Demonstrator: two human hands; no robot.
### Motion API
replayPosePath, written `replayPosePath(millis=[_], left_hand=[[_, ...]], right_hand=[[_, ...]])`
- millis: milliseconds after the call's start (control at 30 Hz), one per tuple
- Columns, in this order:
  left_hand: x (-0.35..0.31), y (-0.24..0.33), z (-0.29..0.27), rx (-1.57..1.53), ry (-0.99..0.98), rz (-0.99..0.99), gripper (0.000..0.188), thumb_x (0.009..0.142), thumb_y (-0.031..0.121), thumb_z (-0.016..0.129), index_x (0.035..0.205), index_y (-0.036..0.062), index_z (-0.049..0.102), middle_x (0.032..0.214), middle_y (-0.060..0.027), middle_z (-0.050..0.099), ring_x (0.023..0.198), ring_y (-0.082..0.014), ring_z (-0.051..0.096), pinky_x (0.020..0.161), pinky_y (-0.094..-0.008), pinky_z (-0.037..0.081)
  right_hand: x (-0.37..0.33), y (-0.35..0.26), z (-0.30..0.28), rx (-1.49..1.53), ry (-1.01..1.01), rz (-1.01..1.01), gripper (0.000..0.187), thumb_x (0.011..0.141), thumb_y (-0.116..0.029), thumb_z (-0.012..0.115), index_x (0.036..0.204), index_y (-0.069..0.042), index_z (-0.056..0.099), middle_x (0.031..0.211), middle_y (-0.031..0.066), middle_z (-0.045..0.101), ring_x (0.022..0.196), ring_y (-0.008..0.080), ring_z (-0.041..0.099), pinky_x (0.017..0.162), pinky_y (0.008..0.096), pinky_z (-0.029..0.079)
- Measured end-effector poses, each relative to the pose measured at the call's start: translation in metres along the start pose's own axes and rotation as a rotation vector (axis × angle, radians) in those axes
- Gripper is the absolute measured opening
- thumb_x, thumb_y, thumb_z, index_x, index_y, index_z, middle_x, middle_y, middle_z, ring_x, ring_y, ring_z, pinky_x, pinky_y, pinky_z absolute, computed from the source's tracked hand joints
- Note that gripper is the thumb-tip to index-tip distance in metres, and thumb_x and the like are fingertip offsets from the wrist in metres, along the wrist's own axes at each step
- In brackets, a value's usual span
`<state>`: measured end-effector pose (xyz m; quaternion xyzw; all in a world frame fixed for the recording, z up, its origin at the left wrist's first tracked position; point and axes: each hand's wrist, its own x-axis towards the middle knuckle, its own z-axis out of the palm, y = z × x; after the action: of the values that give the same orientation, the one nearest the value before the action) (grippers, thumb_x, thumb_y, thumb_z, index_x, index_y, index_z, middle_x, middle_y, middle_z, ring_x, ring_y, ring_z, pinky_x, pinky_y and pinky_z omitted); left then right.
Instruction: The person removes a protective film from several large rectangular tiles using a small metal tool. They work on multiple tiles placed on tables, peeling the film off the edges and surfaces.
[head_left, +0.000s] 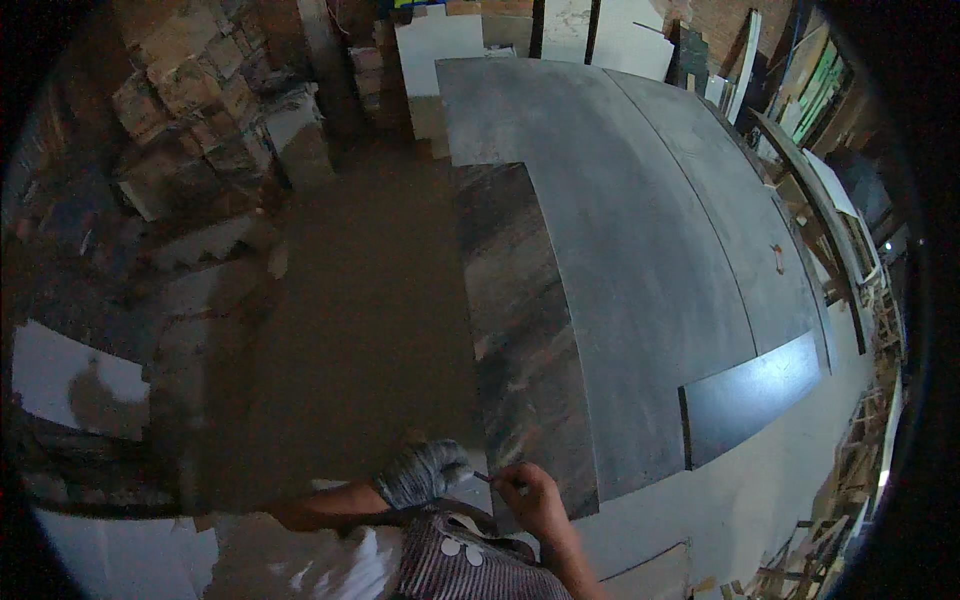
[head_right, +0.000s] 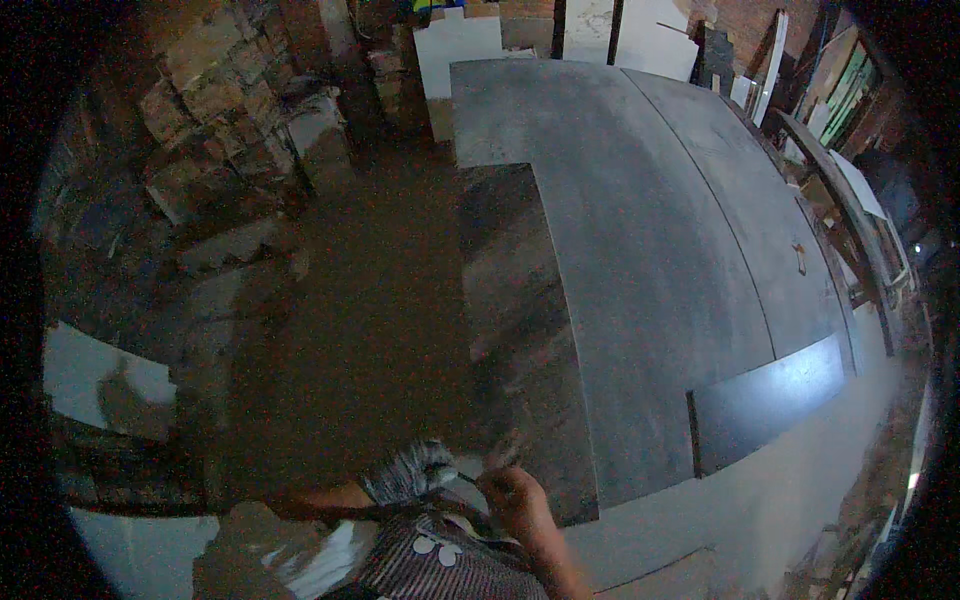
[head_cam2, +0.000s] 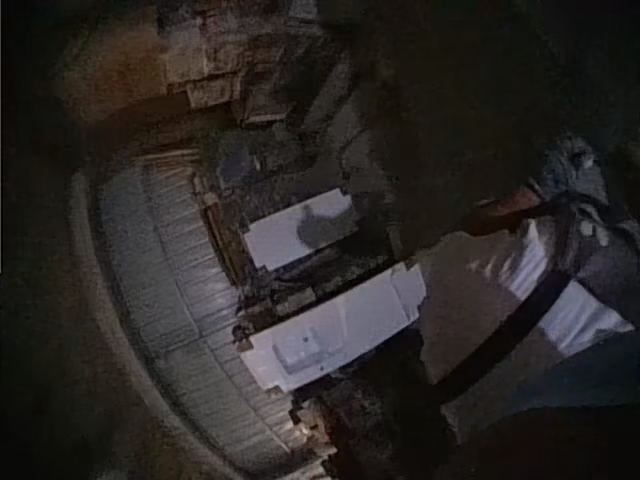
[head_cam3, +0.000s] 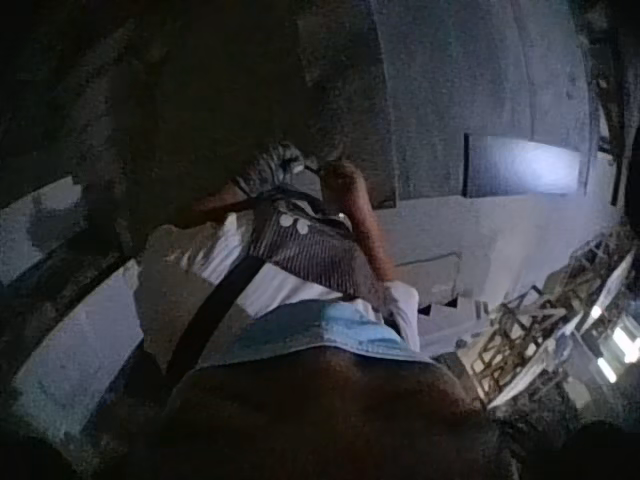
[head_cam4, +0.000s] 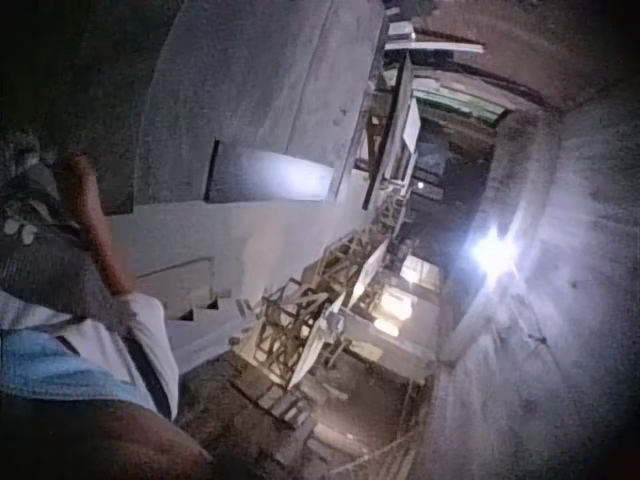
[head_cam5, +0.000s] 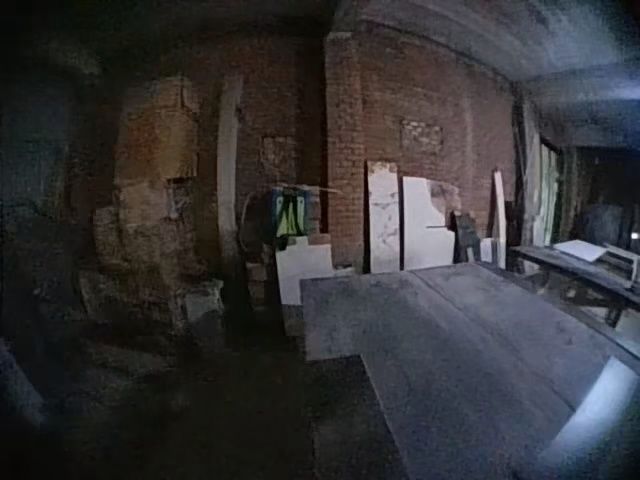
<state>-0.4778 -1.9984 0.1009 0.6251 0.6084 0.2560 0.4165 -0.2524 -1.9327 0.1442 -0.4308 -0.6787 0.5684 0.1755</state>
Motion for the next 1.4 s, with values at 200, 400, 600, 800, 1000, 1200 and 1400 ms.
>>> replayPosePath(millis=[200, 400, 600, 800, 1000, 1200, 1400], left_hand=[[0.054, -0.016, -0.098, -0.240, -0.129, 0.131, 0.020, 0.091, 0.022, 0.067, 0.097, 0.0031, 0.069, 0.096, -0.0142, 0.066, 0.091, -0.0312, 0.062, 0.084, -0.0405, 0.049], [0.080, -0.037, -0.118, -0.180, -0.007, 0.190, 0.020, 0.090, 0.026, 0.068, 0.091, 0.0056, 0.068, 0.091, -0.0142, 0.067, 0.090, -0.0335, 0.062, 0.082, -0.0436, 0.050], [0.117, -0.088, -0.170, -0.189, 0.150, 0.119, 0.021, 0.090, 0.028, 0.069, 0.091, 0.0065, 0.067, 0.091, -0.0128, 0.068, 0.082, -0.0325, 0.065, 0.078, -0.0422, 0.052], [0.216, -0.123, -0.211, -0.649, 0.395, -0.010, 0.017, 0.093, 0.023, 0.067, 0.093, 0.0065, 0.065, 0.084, -0.0097, 0.067, 0.074, -0.0183, 0.063, 0.070, -0.0354, 0.052], [0.337, -0.161, -0.254, -0.467, 0.591, 0.030, 0.016, 0.093, 0.020, 0.067, 0.089, 0.0052, 0.065, 0.083, -0.0119, 0.067, 0.074, -0.0237, 0.065, 0.070, -0.0367, 0.052], [0.373, -0.168, -0.289, -0.340, 0.677, 0.027, 0.010, 0.092, 0.016, 0.066, 0.091, 0.0057, 0.066, 0.087, -0.0115, 0.068, 0.080, -0.0272, 0.065, 0.073, -0.0371, 0.053], [0.376, -0.173, -0.300, -0.283, 0.662, 0.065, 0.006, 0.091, 0.010, 0.067, 0.095, 0.0054, 0.066, 0.091, -0.0097, 0.068, 0.084, -0.0222, 0.064, 0.076, -0.0343, 0.053]], right_hand=[[0.056, -0.048, 0.042, -0.203, 0.189, -0.019, 0.010, 0.083, -0.004, 0.071, 0.091, -0.001, 0.067, 0.086, 0.0142, 0.066, 0.078, 0.0291, 0.065, 0.068, 0.0369, 0.050], [0.100, -0.053, 0.045, -0.391, 0.218, 0.038, 0.010, 0.082, -0.004, 0.072, 0.090, -0.003, 0.067, 0.084, 0.0136, 0.065, 0.079, 0.0291, 0.064, 0.067, 0.0375, 0.050], [0.195, -0.079, 0.053, -0.396, 0.238, -0.101, 0.011, 0.080, -0.004, 0.073, 0.089, -0.003, 0.066, 0.083, 0.0137, 0.063, 0.079, 0.0306, 0.062, 0.068, 0.0383, 0.050], [0.340, -0.116, 0.040, -0.666, 0.192, -0.170, 0.008, 0.081, -0.004, 0.071, 0.085, -0.002, 0.064, 0.080, 0.0147, 0.060, 0.083, 0.0332, 0.060, 0.073, 0.0410, 0.049], [0.469, -0.106, 0.018, -0.623, 0.381, -0.263, 0.009, 0.080, -0.003, 0.070, 0.088, -0.003, 0.065, 0.087, 0.0140, 0.061, 0.086, 0.0341, 0.059, 0.077, 0.0414, 0.050], [0.518, -0.123, 0.023, -0.592, 0.435, -0.253, 0.007, 0.081, -0.003, 0.070, 0.087, -0.004, 0.067, 0.092, 0.0132, 0.063, 0.086, 0.0323, 0.062, 0.076, 0.0389, 0.052], [0.529, -0.130, 0.028, -0.609, 0.431, -0.155, 0.008, 0.080, -0.004, 0.071, 0.088, -0.004, 0.069, 0.095, 0.0126, 0.065, 0.089, 0.0297, 0.064, 0.077, 0.0373, 0.054]])
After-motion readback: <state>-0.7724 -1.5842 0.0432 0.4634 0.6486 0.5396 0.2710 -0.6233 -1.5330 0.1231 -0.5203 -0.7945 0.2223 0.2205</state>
